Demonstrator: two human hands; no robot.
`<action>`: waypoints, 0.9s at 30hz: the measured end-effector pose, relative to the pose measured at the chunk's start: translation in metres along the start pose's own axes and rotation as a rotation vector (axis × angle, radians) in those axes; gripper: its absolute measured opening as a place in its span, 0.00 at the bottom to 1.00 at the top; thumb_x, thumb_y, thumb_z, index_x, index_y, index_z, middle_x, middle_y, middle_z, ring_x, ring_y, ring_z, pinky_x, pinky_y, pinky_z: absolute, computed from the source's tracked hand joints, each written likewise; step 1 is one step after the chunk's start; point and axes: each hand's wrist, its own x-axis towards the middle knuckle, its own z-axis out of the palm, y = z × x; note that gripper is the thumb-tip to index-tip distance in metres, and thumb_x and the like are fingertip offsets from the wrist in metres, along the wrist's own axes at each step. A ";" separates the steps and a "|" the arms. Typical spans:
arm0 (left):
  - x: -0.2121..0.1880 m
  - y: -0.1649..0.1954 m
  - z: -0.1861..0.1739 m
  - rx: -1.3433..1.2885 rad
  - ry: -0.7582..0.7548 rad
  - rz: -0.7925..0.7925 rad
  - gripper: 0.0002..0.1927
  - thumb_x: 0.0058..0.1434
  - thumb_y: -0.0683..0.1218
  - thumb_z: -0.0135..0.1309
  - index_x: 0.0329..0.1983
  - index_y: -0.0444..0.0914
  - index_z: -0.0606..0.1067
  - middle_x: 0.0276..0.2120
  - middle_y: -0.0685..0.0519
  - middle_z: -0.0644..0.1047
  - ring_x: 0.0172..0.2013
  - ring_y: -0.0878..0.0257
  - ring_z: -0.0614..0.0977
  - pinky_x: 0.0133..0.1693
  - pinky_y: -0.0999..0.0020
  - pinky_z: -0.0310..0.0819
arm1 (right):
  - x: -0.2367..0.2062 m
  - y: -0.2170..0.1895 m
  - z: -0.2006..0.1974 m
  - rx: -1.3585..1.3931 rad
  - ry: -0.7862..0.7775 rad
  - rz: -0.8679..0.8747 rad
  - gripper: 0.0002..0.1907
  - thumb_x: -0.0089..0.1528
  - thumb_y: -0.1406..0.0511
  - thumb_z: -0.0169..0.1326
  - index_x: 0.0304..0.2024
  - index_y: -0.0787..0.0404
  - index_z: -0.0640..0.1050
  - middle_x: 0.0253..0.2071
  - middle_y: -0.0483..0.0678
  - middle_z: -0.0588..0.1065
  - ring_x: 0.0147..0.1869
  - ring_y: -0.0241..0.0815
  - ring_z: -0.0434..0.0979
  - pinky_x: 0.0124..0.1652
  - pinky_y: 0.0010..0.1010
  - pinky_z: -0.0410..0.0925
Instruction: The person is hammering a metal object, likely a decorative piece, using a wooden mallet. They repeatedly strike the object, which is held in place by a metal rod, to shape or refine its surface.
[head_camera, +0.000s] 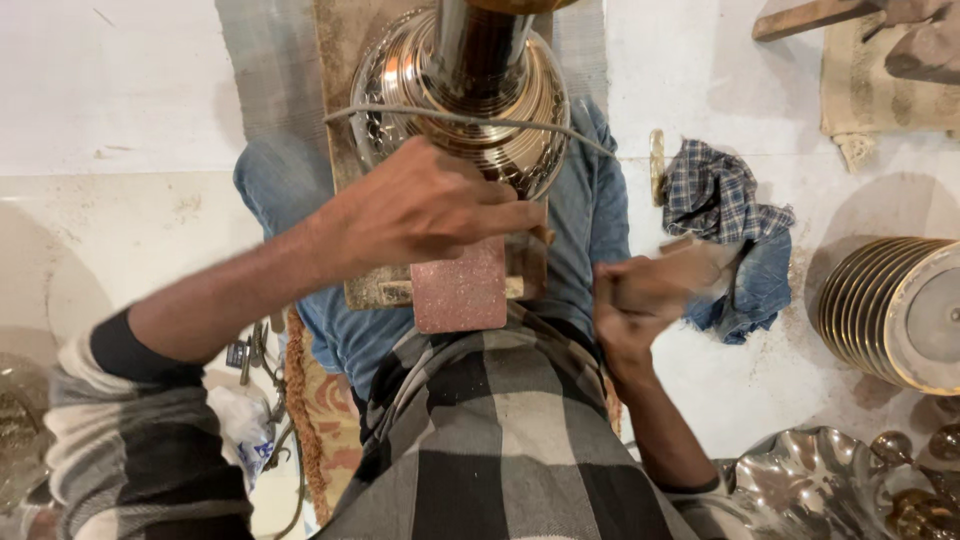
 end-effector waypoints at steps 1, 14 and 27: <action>-0.005 -0.002 0.004 0.028 0.096 0.012 0.24 0.62 0.39 0.54 0.60 0.53 0.74 0.38 0.55 0.86 0.14 0.70 0.75 0.12 0.78 0.67 | 0.004 -0.002 -0.004 0.082 0.016 0.022 0.09 0.60 0.70 0.62 0.33 0.65 0.73 0.26 0.49 0.72 0.25 0.37 0.70 0.23 0.30 0.64; -0.045 0.013 0.089 -0.090 0.795 -0.248 0.10 0.63 0.48 0.65 0.39 0.37 0.80 0.38 0.45 0.84 0.38 0.54 0.89 0.35 0.62 0.88 | 0.121 -0.099 -0.064 -0.823 -0.635 -0.378 0.13 0.47 0.67 0.61 0.34 0.61 0.77 0.23 0.47 0.74 0.23 0.40 0.72 0.21 0.33 0.60; -0.039 0.019 0.136 -0.142 1.299 -0.438 0.08 0.64 0.35 0.52 0.44 0.25 0.72 0.24 0.51 0.83 0.17 0.71 0.78 0.18 0.75 0.76 | 0.155 -0.156 -0.040 -0.890 -0.810 -0.319 0.14 0.43 0.66 0.62 0.31 0.62 0.75 0.19 0.48 0.74 0.16 0.41 0.69 0.17 0.35 0.60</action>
